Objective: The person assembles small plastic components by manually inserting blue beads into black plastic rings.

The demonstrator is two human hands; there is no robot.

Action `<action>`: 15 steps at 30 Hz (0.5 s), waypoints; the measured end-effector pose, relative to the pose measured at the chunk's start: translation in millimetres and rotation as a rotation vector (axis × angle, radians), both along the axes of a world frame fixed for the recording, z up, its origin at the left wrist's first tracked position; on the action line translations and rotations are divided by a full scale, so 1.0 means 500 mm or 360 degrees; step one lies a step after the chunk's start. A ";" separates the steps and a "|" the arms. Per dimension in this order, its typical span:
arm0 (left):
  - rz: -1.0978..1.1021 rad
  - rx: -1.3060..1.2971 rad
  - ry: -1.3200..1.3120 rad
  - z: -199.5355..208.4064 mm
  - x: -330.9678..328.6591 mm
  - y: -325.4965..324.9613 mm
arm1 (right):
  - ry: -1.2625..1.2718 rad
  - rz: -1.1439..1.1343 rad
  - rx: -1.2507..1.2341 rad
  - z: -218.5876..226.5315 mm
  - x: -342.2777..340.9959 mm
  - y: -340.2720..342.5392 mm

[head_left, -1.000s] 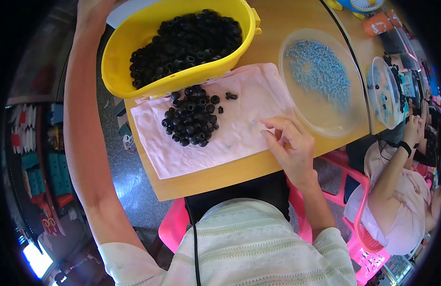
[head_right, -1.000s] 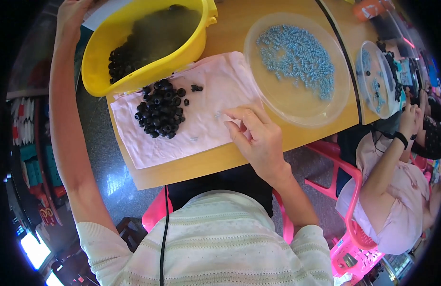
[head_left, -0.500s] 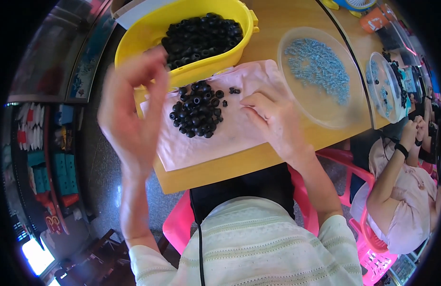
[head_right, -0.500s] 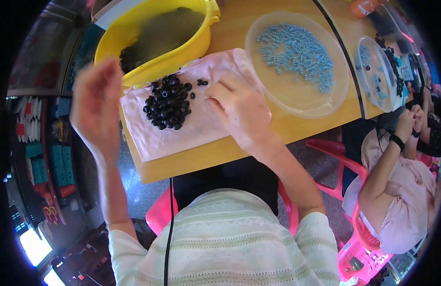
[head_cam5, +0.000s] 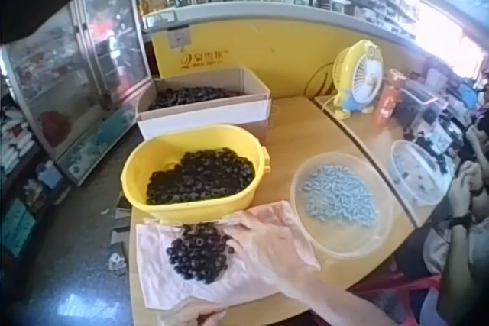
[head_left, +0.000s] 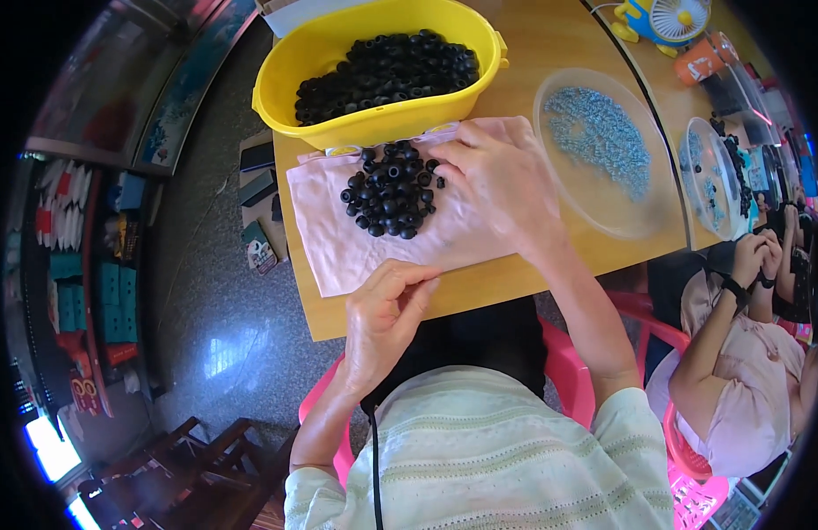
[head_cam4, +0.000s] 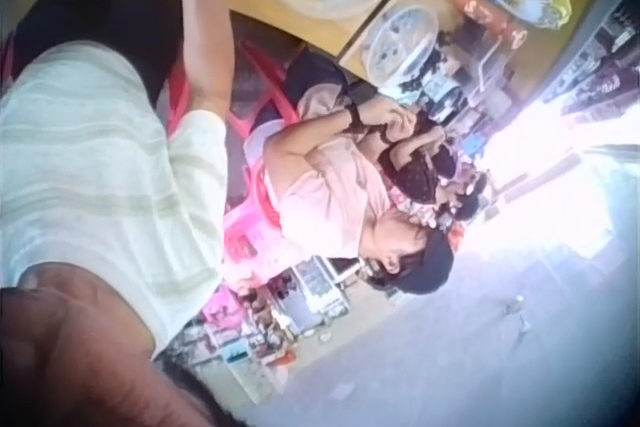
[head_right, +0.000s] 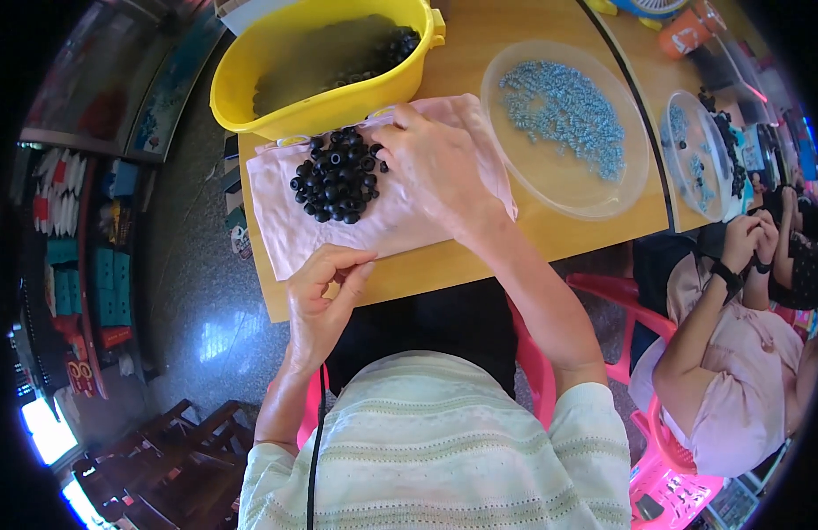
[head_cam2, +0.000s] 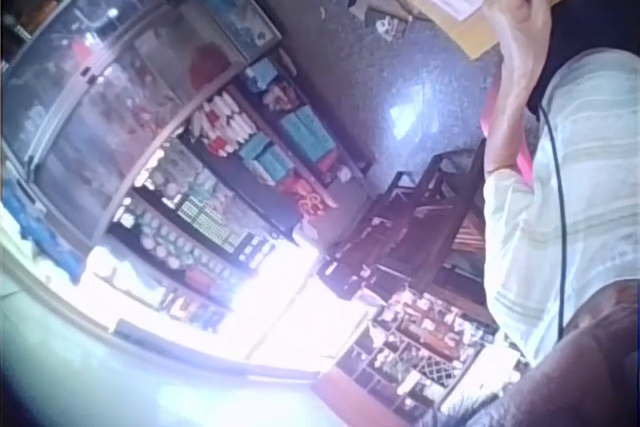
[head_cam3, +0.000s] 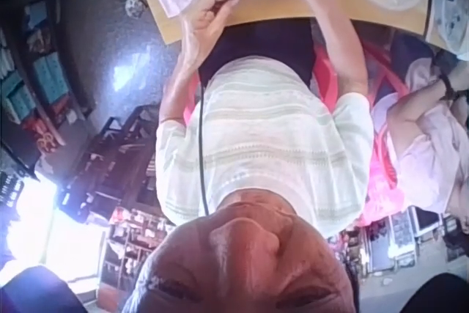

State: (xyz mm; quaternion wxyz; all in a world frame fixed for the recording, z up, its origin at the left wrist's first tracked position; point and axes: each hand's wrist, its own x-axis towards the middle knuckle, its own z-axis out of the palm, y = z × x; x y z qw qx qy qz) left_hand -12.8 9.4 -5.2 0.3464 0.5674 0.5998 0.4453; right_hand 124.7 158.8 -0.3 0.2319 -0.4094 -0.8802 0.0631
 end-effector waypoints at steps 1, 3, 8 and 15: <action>0.0000 0.0005 -0.0001 -0.001 0.000 0.000 | -0.0016 0.0015 0.0000 -0.001 0.000 0.001; 0.0012 -0.0041 -0.0111 -0.002 -0.001 0.002 | -0.0027 0.0035 -0.0020 -0.005 0.001 0.003; 0.0072 -0.0033 -0.0338 0.001 -0.011 0.016 | 0.0117 0.0059 -0.0331 0.012 0.014 0.007; 0.0042 0.0221 -0.0457 0.027 -0.007 0.026 | 0.1364 0.0376 -0.2109 0.021 0.082 -0.067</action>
